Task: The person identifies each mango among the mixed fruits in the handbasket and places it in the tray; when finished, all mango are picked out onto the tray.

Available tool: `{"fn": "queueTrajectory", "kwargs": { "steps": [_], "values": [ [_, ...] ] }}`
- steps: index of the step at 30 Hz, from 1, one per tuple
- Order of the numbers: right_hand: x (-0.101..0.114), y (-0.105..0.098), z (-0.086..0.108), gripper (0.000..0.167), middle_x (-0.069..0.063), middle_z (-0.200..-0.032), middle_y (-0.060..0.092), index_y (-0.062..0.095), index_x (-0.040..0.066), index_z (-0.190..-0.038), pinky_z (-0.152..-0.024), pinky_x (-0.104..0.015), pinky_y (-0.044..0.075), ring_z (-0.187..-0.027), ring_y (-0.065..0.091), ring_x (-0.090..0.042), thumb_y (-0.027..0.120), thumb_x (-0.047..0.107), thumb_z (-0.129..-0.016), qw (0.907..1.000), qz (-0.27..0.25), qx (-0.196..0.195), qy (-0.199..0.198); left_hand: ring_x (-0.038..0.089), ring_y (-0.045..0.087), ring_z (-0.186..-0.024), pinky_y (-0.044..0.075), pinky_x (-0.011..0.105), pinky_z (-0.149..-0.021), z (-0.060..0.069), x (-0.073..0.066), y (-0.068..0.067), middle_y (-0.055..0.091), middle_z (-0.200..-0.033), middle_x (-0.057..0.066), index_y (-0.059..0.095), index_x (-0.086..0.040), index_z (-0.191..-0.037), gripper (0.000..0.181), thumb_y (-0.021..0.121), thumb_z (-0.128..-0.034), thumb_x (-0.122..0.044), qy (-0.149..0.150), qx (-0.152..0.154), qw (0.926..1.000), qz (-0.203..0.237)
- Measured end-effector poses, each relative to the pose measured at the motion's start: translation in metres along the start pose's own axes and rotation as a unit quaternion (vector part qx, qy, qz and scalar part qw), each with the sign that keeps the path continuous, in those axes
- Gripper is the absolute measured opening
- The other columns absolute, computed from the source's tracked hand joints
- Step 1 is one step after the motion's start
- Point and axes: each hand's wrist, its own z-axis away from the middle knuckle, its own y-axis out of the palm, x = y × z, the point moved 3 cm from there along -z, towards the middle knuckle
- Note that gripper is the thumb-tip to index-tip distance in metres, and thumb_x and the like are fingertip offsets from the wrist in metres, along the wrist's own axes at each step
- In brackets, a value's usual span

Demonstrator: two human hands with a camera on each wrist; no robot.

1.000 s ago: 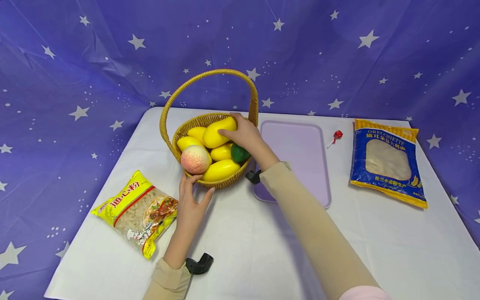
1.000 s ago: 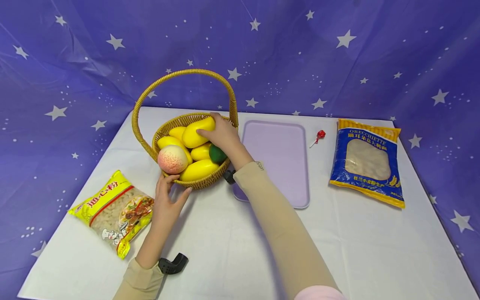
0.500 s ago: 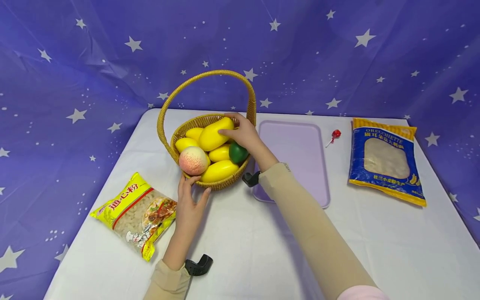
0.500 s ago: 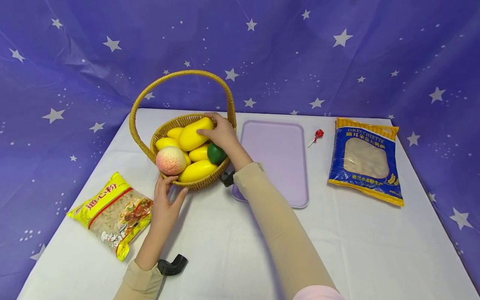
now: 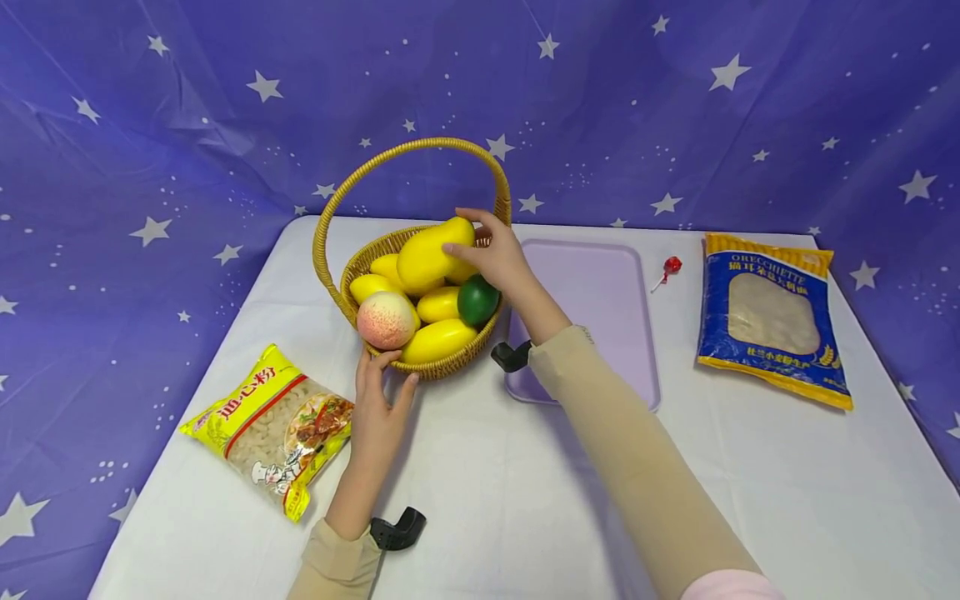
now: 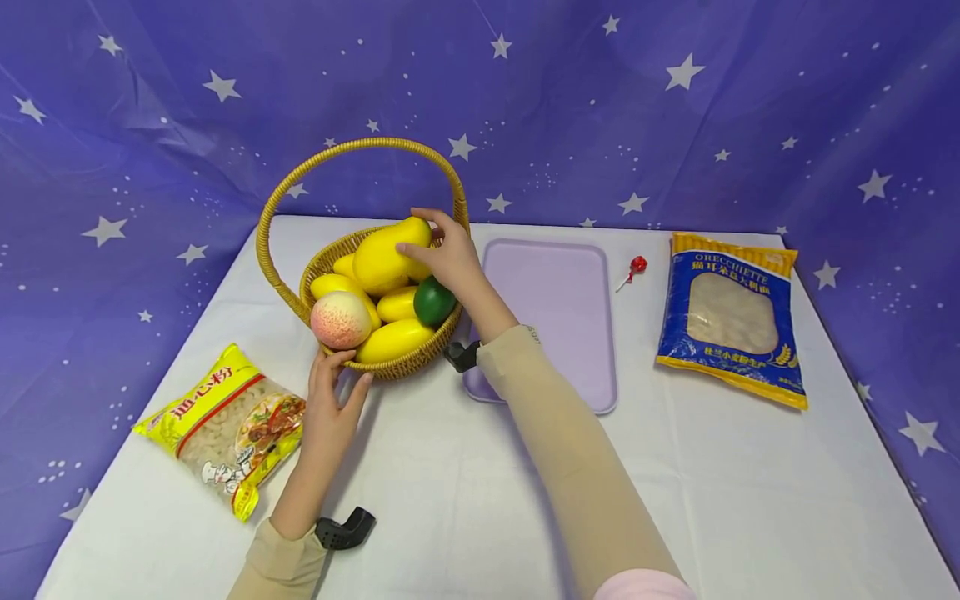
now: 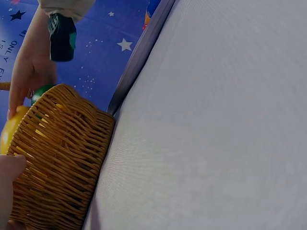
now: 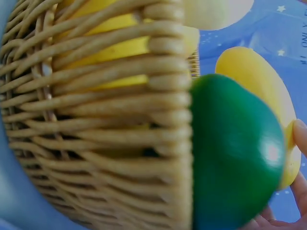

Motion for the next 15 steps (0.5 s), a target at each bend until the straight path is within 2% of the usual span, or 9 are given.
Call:
{"fn": "queueTrajectory", "kwargs": {
  "steps": [5,9,15],
  "values": [
    [0.012,-0.016,0.012,0.055,-0.005,-0.118,0.056,0.056,0.024,-0.135,-0.078,-0.03,0.051,-0.097,0.053,-0.019,0.076,0.028,-0.084,0.9989,-0.019,0.009,-0.041,0.04,0.037,-0.133,0.048,0.05,-0.068,-0.001,0.002,0.0,0.015,-0.158,0.014,0.046,-0.021,-0.131,0.039,0.06,-0.0964,-0.034,-0.003,0.002,1.0,-0.007],
    [0.022,-0.035,0.026,0.053,-0.008,-0.113,0.052,0.057,0.025,-0.134,-0.077,-0.031,0.048,-0.09,0.054,-0.024,0.077,0.025,-0.084,0.998,-0.025,0.025,-0.053,0.04,0.038,-0.133,0.048,0.054,-0.074,-0.001,0.002,0.001,0.015,-0.158,0.014,0.045,-0.021,-0.13,0.038,0.059,-0.0966,-0.033,-0.005,0.003,0.9999,-0.009],
    [0.022,-0.074,0.045,0.056,-0.009,-0.127,0.047,0.054,0.02,-0.137,-0.084,-0.035,0.051,-0.098,0.057,-0.029,0.075,0.017,-0.085,0.9952,-0.042,0.075,-0.047,0.04,0.036,-0.133,0.045,0.059,-0.082,-0.001,0.003,0.001,0.016,-0.157,0.016,0.046,-0.02,-0.129,0.038,0.06,-0.0965,-0.032,-0.006,0.002,0.9999,-0.011]
  ]
}}
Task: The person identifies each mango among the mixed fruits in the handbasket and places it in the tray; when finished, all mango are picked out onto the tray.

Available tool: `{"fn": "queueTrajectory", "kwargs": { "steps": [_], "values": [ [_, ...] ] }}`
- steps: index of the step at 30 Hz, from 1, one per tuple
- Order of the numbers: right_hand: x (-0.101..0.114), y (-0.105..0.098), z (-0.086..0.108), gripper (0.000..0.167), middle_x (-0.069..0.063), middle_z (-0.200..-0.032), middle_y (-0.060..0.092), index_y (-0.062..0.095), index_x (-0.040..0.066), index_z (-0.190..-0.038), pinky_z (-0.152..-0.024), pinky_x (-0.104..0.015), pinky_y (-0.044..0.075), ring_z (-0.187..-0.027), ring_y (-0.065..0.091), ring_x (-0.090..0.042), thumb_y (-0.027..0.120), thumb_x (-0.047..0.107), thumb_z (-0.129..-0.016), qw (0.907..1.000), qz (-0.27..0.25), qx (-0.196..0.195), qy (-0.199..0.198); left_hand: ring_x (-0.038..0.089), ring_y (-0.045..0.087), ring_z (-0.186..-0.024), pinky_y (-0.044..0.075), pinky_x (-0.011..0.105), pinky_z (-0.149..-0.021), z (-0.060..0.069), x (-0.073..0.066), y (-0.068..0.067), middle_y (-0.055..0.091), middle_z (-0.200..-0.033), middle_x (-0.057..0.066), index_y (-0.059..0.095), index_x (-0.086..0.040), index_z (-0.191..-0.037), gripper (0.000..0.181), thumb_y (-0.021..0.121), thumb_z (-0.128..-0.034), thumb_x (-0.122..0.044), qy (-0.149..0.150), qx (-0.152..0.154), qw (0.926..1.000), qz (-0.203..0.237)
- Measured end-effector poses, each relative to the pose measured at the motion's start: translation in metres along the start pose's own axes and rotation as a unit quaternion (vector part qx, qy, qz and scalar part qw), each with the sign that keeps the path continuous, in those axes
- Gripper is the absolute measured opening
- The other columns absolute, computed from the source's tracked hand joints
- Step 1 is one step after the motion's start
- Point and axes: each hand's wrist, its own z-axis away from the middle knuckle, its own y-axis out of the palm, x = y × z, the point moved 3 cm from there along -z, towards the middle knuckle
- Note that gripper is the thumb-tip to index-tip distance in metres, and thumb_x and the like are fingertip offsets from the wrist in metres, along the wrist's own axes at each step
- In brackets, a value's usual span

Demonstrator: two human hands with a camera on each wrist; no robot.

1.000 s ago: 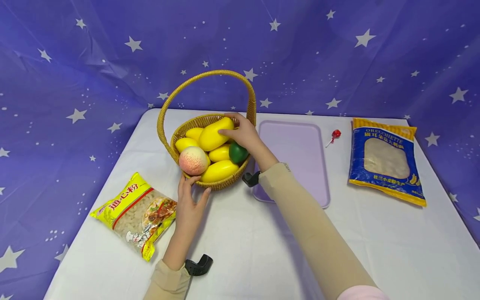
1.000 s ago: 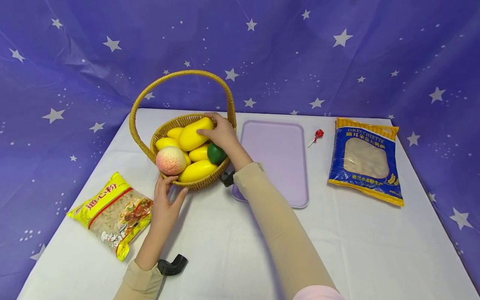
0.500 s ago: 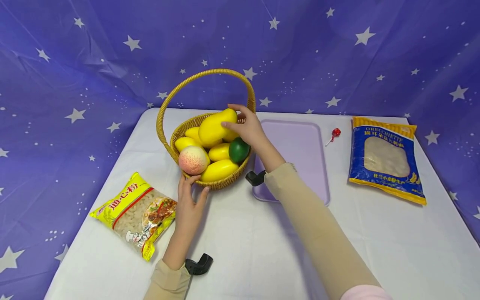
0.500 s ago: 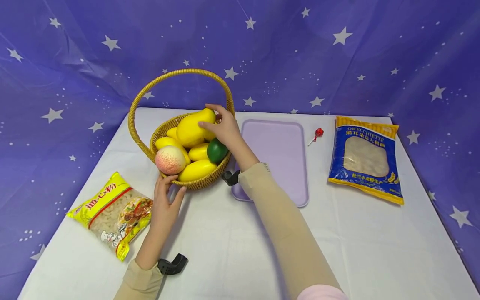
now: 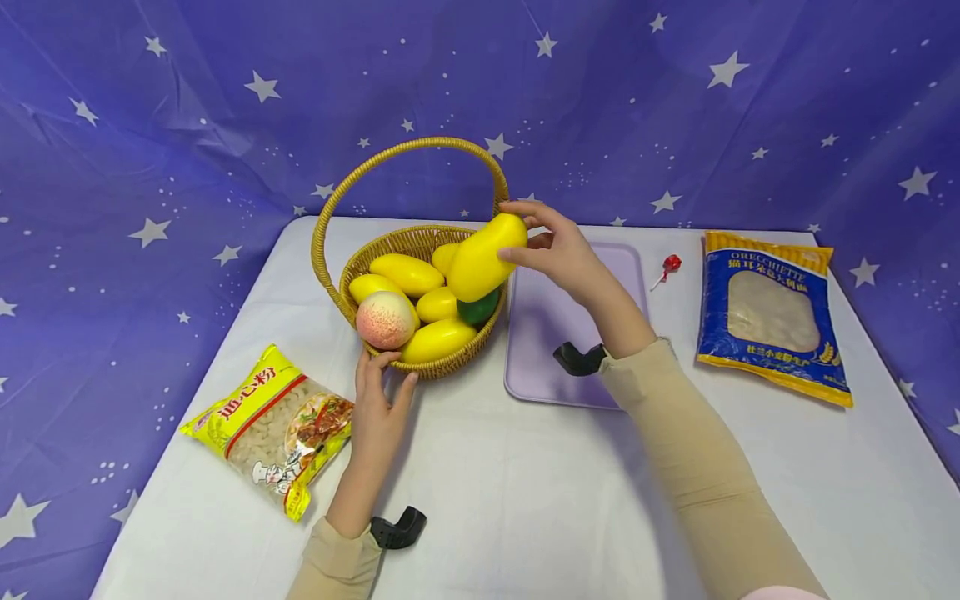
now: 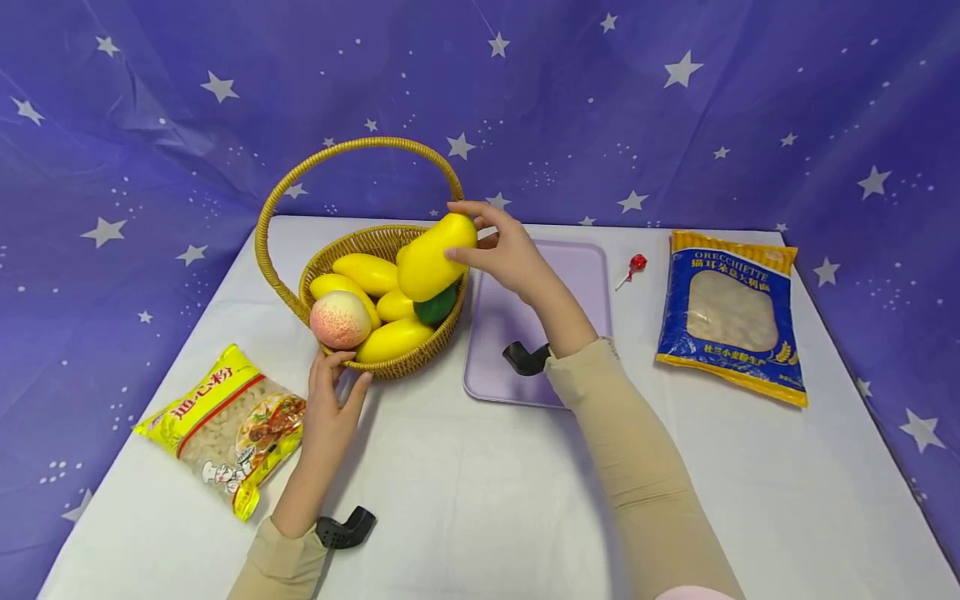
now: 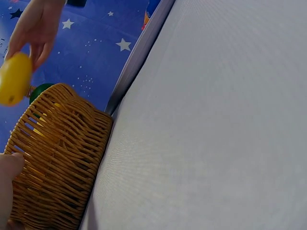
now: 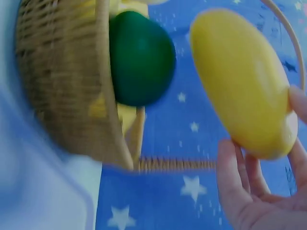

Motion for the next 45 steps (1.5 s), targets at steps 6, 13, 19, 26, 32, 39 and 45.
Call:
{"fn": "queueTrajectory", "kwargs": {
  "steps": [6,13,19,26,32,39,45],
  "values": [
    [-0.025,-0.047,0.015,0.057,-0.011,-0.129,0.045,0.052,0.023,-0.139,-0.084,-0.035,0.053,-0.105,0.054,-0.029,0.074,0.019,-0.087,0.9984,0.01,-0.007,0.056,0.039,0.032,-0.136,0.043,0.06,-0.088,0.0,0.0,-0.001,0.015,-0.157,0.017,0.046,-0.019,-0.129,0.037,0.06,-0.0967,-0.031,0.0,0.002,1.0,0.003],
    [-0.077,-0.078,0.007,0.062,-0.015,-0.135,0.036,0.046,0.023,-0.144,-0.09,-0.042,0.05,-0.11,0.049,-0.028,0.073,0.02,-0.088,0.9876,0.011,-0.032,0.153,0.04,0.03,-0.137,0.045,0.059,-0.084,0.0,0.001,-0.003,0.015,-0.157,0.017,0.046,-0.019,-0.129,0.038,0.06,-0.0964,-0.033,-0.003,0.001,1.0,0.004],
    [-0.106,-0.078,-0.009,0.062,-0.015,-0.136,0.034,0.045,0.026,-0.145,-0.095,-0.046,0.046,-0.114,0.045,-0.028,0.071,0.022,-0.089,0.9807,0.025,-0.012,0.194,0.039,0.03,-0.138,0.045,0.058,-0.084,0.001,0.001,-0.003,0.015,-0.158,0.016,0.046,-0.019,-0.129,0.038,0.06,-0.0962,-0.032,-0.006,0.003,1.0,0.003],
    [-0.096,-0.07,-0.025,0.063,-0.017,-0.14,0.034,0.041,0.023,-0.148,-0.099,-0.048,0.042,-0.114,0.044,-0.028,0.069,0.019,-0.091,0.9779,0.018,-0.003,0.208,0.039,0.029,-0.138,0.045,0.058,-0.083,0.0,0.001,-0.002,0.014,-0.158,0.015,0.046,-0.02,-0.13,0.039,0.059,-0.0966,-0.034,-0.008,0.005,0.9999,0.007],
    [-0.081,-0.063,-0.034,0.063,-0.017,-0.152,0.025,0.038,0.019,-0.149,-0.102,-0.05,0.038,-0.126,0.038,-0.029,0.065,0.014,-0.092,0.9736,0.021,0.016,0.227,0.039,0.031,-0.137,0.047,0.057,-0.079,0.0,-0.001,-0.001,0.014,-0.158,0.015,0.046,-0.02,-0.13,0.039,0.059,-0.0967,-0.034,0.002,0.006,1.0,0.006],
    [-0.104,-0.061,-0.053,0.061,-0.014,-0.149,0.034,0.044,0.022,-0.146,-0.099,-0.044,0.042,-0.128,0.04,-0.027,0.068,0.018,-0.09,0.9771,0.029,-0.029,0.209,0.039,0.032,-0.137,0.045,0.058,-0.084,0.0,-0.001,-0.002,0.015,-0.158,0.015,0.045,-0.019,-0.13,0.038,0.059,-0.0969,-0.033,0.003,0.003,1.0,0.007],
    [-0.12,-0.058,-0.062,0.058,-0.012,-0.147,0.036,0.048,0.019,-0.143,-0.095,-0.043,0.044,-0.128,0.038,-0.025,0.069,0.018,-0.089,0.9776,0.033,-0.076,0.193,0.04,0.035,-0.135,0.047,0.058,-0.08,0.0,0.0,-0.001,0.013,-0.158,0.016,0.045,-0.021,-0.131,0.039,0.057,-0.0971,-0.037,-0.002,0.009,0.9999,0.009]
  ]
}}
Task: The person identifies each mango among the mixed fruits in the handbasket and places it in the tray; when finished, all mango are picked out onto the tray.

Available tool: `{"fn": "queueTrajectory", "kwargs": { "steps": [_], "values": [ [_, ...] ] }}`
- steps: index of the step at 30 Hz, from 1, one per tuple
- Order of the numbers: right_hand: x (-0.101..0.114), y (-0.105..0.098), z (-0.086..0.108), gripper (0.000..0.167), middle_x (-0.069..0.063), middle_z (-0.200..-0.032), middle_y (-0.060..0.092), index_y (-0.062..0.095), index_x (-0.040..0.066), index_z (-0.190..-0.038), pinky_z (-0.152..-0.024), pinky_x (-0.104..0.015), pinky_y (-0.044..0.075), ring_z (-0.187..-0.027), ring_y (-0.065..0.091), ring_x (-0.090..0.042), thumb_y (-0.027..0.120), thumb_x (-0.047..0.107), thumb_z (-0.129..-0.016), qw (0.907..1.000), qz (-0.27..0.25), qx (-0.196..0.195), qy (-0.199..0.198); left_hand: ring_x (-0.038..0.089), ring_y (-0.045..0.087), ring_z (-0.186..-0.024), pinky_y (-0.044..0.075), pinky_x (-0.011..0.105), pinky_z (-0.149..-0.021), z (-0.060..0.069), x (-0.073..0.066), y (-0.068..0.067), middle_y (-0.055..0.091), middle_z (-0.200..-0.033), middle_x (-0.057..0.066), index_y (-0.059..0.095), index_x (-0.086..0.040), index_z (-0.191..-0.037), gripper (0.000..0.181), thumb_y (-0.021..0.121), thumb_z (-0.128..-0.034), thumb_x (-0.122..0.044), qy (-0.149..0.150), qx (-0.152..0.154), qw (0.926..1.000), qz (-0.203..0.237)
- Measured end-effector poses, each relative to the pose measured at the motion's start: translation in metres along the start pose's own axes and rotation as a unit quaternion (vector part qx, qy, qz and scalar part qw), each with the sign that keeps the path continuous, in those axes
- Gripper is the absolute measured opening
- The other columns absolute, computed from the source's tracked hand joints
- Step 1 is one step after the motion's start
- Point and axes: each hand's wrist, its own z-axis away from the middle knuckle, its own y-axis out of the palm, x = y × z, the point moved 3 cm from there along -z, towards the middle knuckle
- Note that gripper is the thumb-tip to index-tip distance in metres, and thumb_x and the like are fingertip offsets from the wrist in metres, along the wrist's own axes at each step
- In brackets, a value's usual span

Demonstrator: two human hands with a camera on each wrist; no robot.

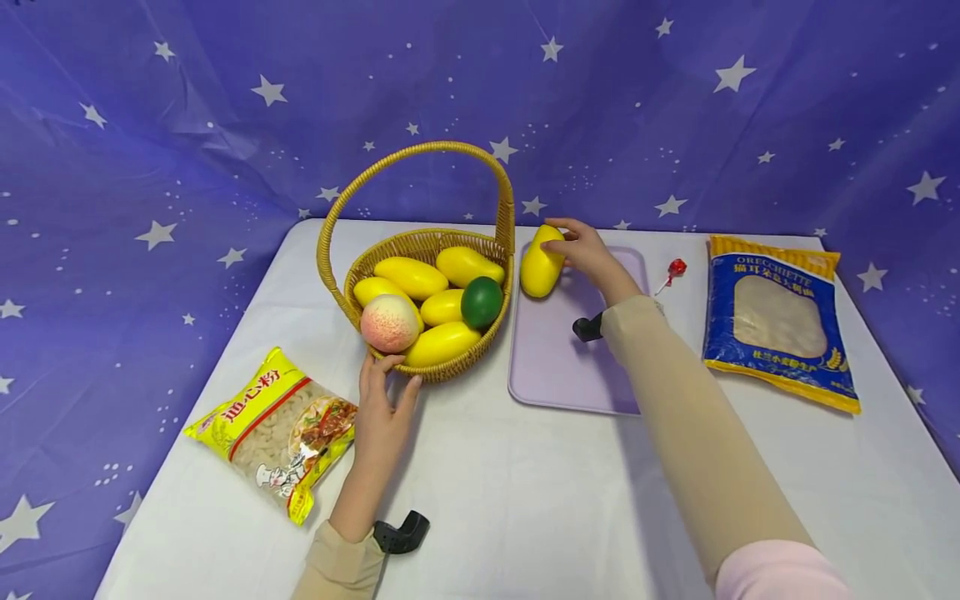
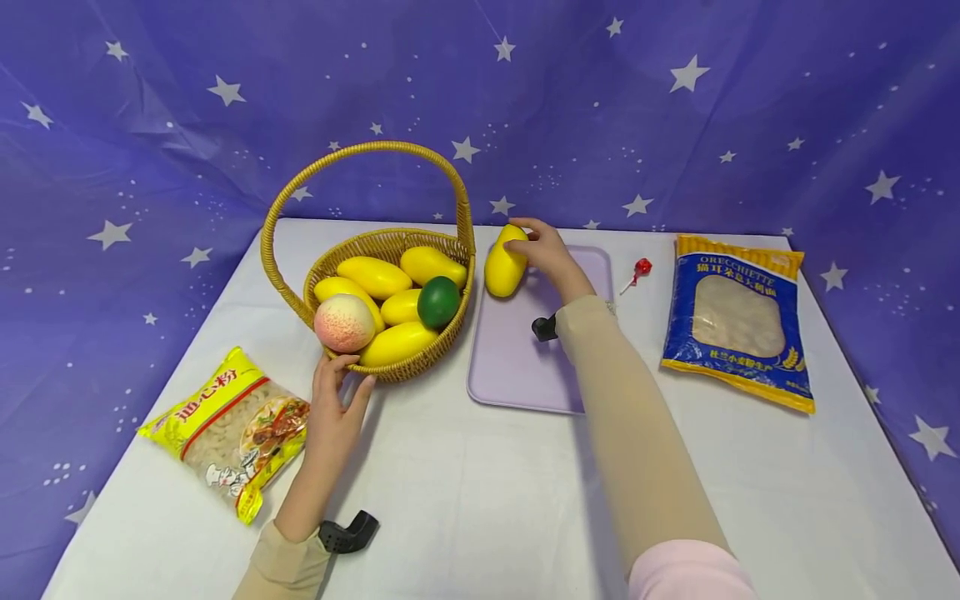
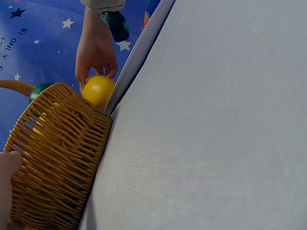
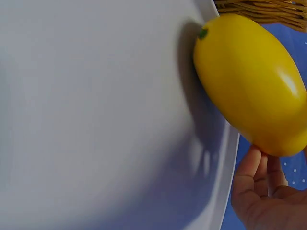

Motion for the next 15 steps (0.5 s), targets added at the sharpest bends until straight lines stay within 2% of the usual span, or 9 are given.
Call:
{"fn": "queueTrajectory", "kwargs": {
  "steps": [4,9,15],
  "values": [
    [-0.002,0.004,-0.001,0.056,-0.015,-0.144,0.037,0.048,0.015,-0.142,-0.094,-0.041,0.044,-0.125,0.039,-0.026,0.068,0.018,-0.09,0.9996,-0.015,-0.024,-0.003,0.04,0.034,-0.135,0.047,0.058,-0.079,0.0,0.0,0.001,0.013,-0.158,0.016,0.045,-0.022,-0.131,0.039,0.057,-0.0973,-0.038,0.002,-0.001,1.0,0.001],
    [-0.007,0.007,-0.002,0.052,-0.016,-0.141,0.042,0.05,0.016,-0.142,-0.095,-0.038,0.044,-0.12,0.046,-0.027,0.066,0.024,-0.092,0.9985,-0.013,-0.052,0.005,0.04,0.031,-0.137,0.046,0.059,-0.081,0.0,0.001,0.001,0.013,-0.158,0.016,0.045,-0.022,-0.131,0.039,0.057,-0.0973,-0.038,0.003,-0.002,1.0,0.002],
    [-0.013,0.01,-0.001,0.052,-0.015,-0.142,0.044,0.049,0.017,-0.142,-0.097,-0.035,0.044,-0.12,0.048,-0.025,0.064,0.03,-0.094,0.9979,-0.021,-0.06,0.014,0.039,0.032,-0.137,0.046,0.059,-0.083,0.0,0.001,0.001,0.014,-0.158,0.015,0.046,-0.022,-0.13,0.038,0.057,-0.0971,-0.037,0.005,-0.005,1.0,0.004]
  ]
}}
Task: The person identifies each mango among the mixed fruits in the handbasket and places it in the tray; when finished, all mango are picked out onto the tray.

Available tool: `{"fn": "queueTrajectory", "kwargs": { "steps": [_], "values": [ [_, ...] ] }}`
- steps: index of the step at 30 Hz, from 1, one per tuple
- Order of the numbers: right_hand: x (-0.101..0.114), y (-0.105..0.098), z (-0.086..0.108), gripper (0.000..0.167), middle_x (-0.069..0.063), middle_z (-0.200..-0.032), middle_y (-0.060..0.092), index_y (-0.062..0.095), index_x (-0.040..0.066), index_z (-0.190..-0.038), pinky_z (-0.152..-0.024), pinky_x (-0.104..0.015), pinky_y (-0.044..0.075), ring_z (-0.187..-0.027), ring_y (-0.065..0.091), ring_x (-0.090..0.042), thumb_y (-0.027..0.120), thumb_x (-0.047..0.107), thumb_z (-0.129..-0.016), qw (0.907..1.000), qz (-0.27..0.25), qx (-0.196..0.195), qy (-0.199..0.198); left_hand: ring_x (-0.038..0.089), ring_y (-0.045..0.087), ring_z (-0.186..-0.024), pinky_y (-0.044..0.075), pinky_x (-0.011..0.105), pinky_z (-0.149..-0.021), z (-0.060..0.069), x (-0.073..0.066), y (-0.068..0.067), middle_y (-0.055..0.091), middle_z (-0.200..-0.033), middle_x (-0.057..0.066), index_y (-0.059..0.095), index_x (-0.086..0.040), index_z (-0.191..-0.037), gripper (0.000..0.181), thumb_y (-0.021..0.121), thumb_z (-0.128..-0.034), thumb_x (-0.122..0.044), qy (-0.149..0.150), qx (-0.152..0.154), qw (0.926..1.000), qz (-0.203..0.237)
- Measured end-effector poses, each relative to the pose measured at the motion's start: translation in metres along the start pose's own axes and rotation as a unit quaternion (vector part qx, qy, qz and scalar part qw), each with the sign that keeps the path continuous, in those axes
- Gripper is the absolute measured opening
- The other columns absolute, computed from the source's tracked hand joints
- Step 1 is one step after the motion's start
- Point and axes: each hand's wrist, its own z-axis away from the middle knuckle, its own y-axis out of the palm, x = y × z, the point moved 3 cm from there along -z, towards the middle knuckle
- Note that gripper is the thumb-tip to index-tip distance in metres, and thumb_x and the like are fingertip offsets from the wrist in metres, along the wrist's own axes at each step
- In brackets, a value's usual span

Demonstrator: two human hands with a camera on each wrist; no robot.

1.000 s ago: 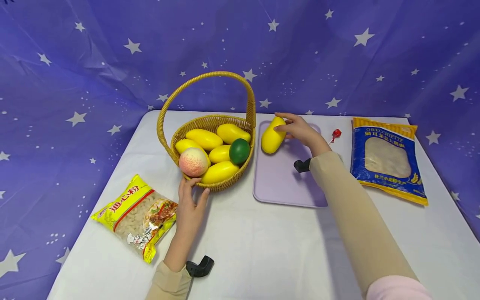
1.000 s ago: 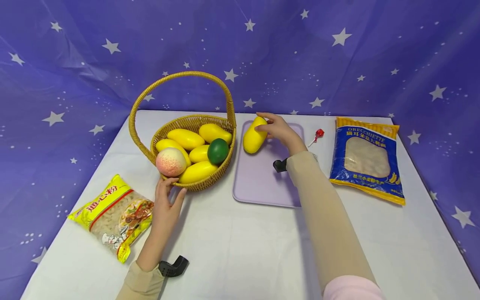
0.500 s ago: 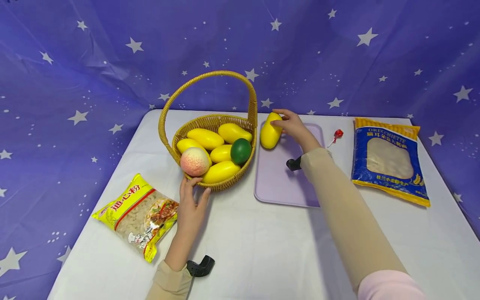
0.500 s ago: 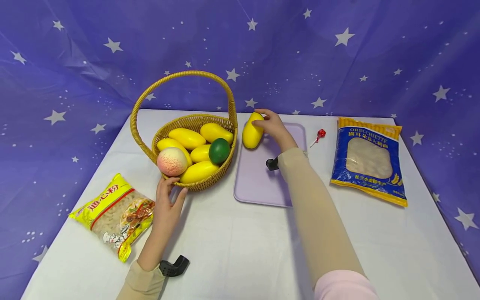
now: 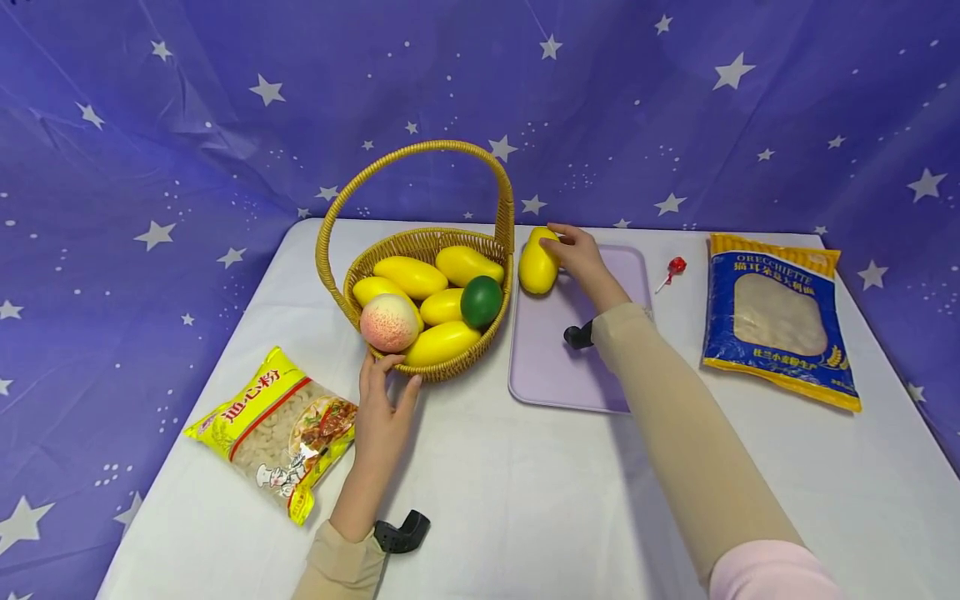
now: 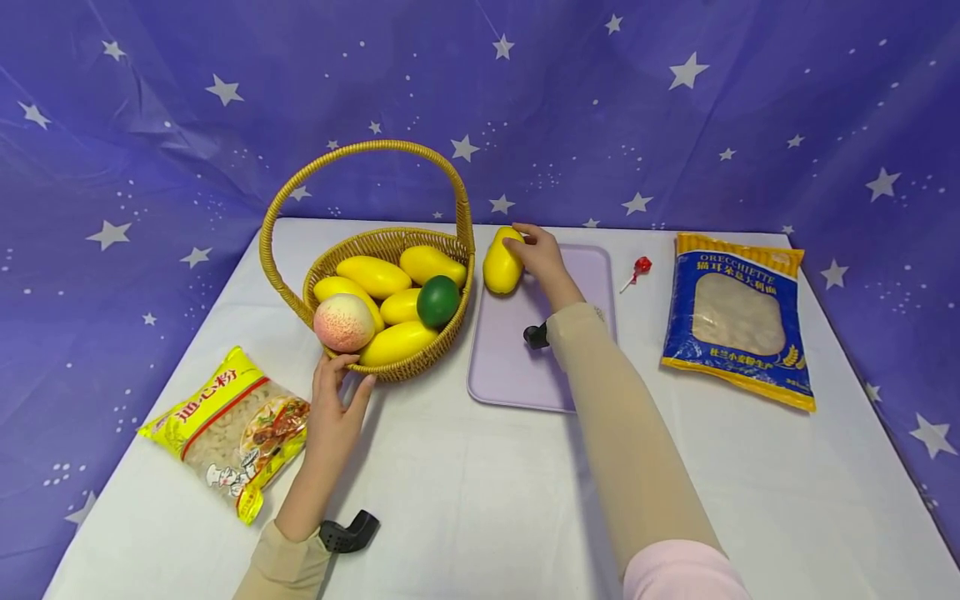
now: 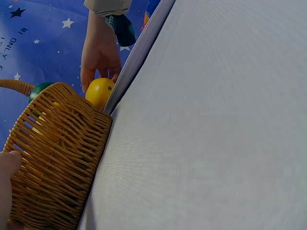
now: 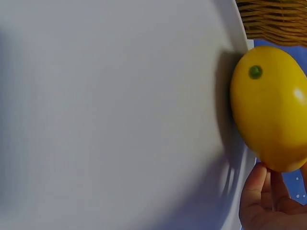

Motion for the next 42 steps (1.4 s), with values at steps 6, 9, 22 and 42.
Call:
{"fn": "queueTrajectory", "kwargs": {
  "steps": [6,9,22,42],
  "values": [
    [-0.002,0.001,0.001,0.051,-0.013,-0.141,0.045,0.05,0.016,-0.142,-0.095,-0.034,0.046,-0.116,0.05,-0.023,0.064,0.029,-0.094,0.9996,-0.029,-0.006,0.004,0.038,0.033,-0.136,0.045,0.06,-0.084,0.0,0.001,0.0,0.015,-0.158,0.015,0.046,-0.021,-0.13,0.038,0.058,-0.0972,-0.036,0.006,-0.005,1.0,-0.001],
    [-0.004,0.001,0.0,0.053,-0.013,-0.143,0.044,0.048,0.015,-0.143,-0.093,-0.034,0.047,-0.114,0.051,-0.023,0.064,0.029,-0.094,0.9995,-0.031,-0.005,0.006,0.038,0.034,-0.136,0.044,0.059,-0.086,0.0,0.001,0.0,0.015,-0.158,0.015,0.046,-0.021,-0.13,0.037,0.057,-0.0974,-0.035,0.007,-0.006,0.9999,-0.003],
    [-0.009,-0.001,0.003,0.049,-0.011,-0.147,0.042,0.046,0.014,-0.144,-0.091,-0.031,0.049,-0.12,0.051,-0.022,0.058,0.026,-0.098,0.9991,-0.039,-0.003,0.013,0.039,0.031,-0.137,0.044,0.06,-0.084,0.0,0.001,0.0,0.015,-0.158,0.016,0.046,-0.02,-0.13,0.039,0.059,-0.0966,-0.036,0.004,-0.002,1.0,0.0],
    [-0.008,-0.004,0.009,0.052,-0.012,-0.144,0.044,0.043,0.013,-0.146,-0.091,-0.036,0.049,-0.119,0.051,-0.025,0.059,0.023,-0.097,0.9985,-0.055,0.005,0.008,0.037,0.033,-0.136,0.046,0.058,-0.082,0.0,0.0,0.0,0.016,-0.158,0.015,0.046,-0.021,-0.13,0.038,0.058,-0.0971,-0.036,0.004,-0.004,1.0,0.0]
  ]
}}
